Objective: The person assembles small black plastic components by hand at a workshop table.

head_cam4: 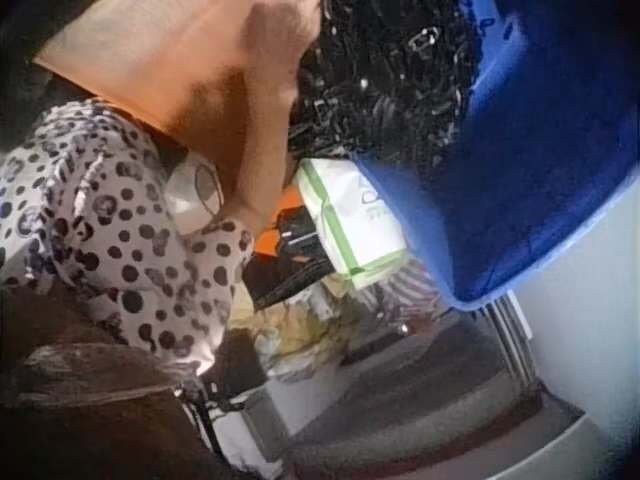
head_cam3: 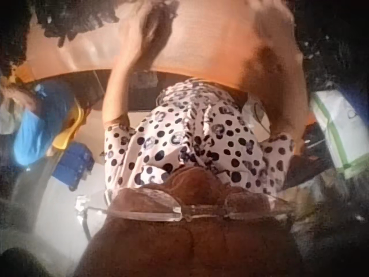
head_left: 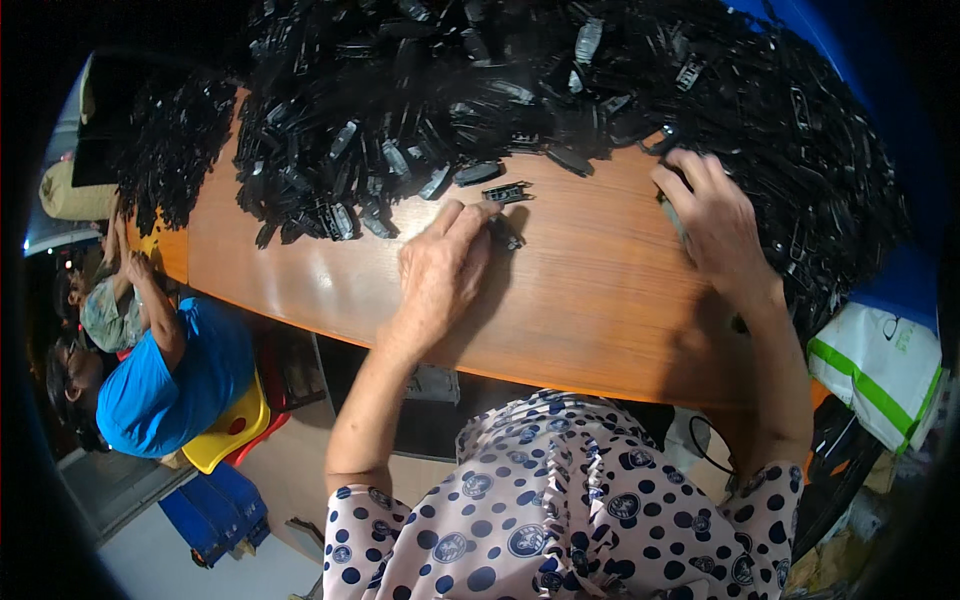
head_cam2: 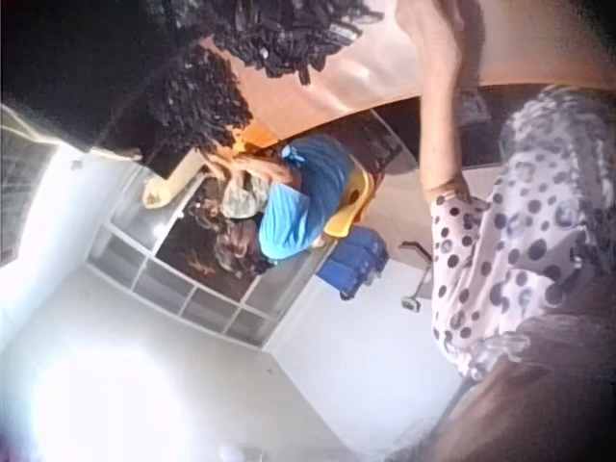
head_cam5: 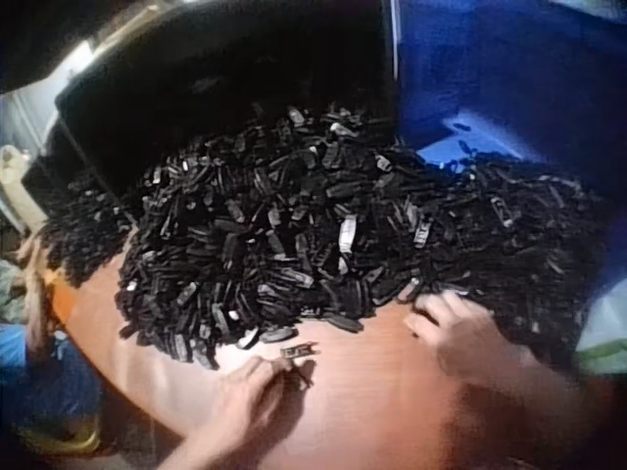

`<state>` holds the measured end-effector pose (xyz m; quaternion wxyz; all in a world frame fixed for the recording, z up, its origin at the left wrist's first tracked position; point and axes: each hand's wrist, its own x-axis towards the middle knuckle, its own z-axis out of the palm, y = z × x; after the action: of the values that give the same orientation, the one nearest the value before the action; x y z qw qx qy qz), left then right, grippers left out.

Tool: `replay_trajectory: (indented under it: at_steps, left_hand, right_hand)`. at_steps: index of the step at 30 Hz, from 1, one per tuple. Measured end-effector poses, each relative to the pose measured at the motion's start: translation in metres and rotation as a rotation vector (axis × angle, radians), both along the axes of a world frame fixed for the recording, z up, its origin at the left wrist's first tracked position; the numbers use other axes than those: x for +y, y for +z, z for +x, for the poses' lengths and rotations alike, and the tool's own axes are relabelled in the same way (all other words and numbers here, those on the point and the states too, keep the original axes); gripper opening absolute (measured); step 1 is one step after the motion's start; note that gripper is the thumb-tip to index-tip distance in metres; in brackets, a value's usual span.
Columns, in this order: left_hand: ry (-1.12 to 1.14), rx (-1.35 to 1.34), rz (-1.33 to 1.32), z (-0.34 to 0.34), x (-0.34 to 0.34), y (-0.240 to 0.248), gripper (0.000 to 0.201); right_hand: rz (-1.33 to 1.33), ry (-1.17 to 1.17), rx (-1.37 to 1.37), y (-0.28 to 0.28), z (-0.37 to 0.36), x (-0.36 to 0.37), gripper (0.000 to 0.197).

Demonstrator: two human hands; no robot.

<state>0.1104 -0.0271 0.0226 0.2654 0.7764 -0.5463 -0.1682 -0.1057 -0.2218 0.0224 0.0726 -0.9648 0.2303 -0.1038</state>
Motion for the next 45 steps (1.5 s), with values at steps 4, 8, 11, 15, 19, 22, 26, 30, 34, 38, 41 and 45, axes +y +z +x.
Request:
replay_trajectory:
  at_steps: [4,8,11,15,19,22,26,30,34,38,41,45]
  left_hand:
    - [-0.111,-0.150,0.083,0.012,-0.008,-0.007,0.019]
    - [-0.181,-0.150,0.113,0.007,-0.001,-0.006,0.014]
    - [-0.156,-0.243,0.047,0.001,0.008,-0.018,0.018]
    - [0.045,0.258,-0.270,-0.020,0.021,-0.027,0.016]
    - [0.240,1.303,-0.162,-0.045,0.036,-0.030,0.025]
    - [0.203,1.315,-0.256,-0.075,0.045,-0.010,0.040]
    - [0.121,1.138,-0.306,-0.098,0.058,-0.002,0.035]
    - [-0.116,0.436,-0.384,-0.103,0.065,0.009,0.030]
    - [-0.148,0.343,-0.401,-0.116,0.069,0.022,0.030]
    - [-0.219,0.296,-0.405,-0.124,0.071,0.027,0.028]
    - [-0.245,0.261,-0.394,-0.126,0.071,0.028,0.027]
    - [-0.241,0.175,-0.358,-0.129,0.075,0.031,0.020]
  right_hand:
    - [-0.159,0.215,0.054,-0.006,-0.003,-0.025,0.018]
    - [-0.018,0.207,-0.046,-0.009,-0.011,-0.028,0.022]
    - [0.051,0.159,-0.286,-0.008,-0.015,-0.024,0.028]
    - [0.971,-0.187,-0.551,0.006,-0.024,0.004,0.040]
    - [1.257,-0.125,-0.635,0.002,-0.031,0.038,0.040]
    - [1.373,-0.126,-0.542,0.015,-0.039,0.069,0.040]
    - [1.610,0.037,-0.556,0.031,-0.051,0.106,0.032]
    - [1.629,0.077,-0.422,0.043,-0.062,0.120,0.031]
    - [1.573,0.136,-0.422,0.038,-0.070,0.128,0.031]
    - [1.619,0.185,-0.435,0.036,-0.075,0.129,0.028]
    - [1.731,0.197,-0.434,0.030,-0.077,0.129,0.027]
    - [1.647,0.168,-0.358,0.035,-0.077,0.128,0.025]
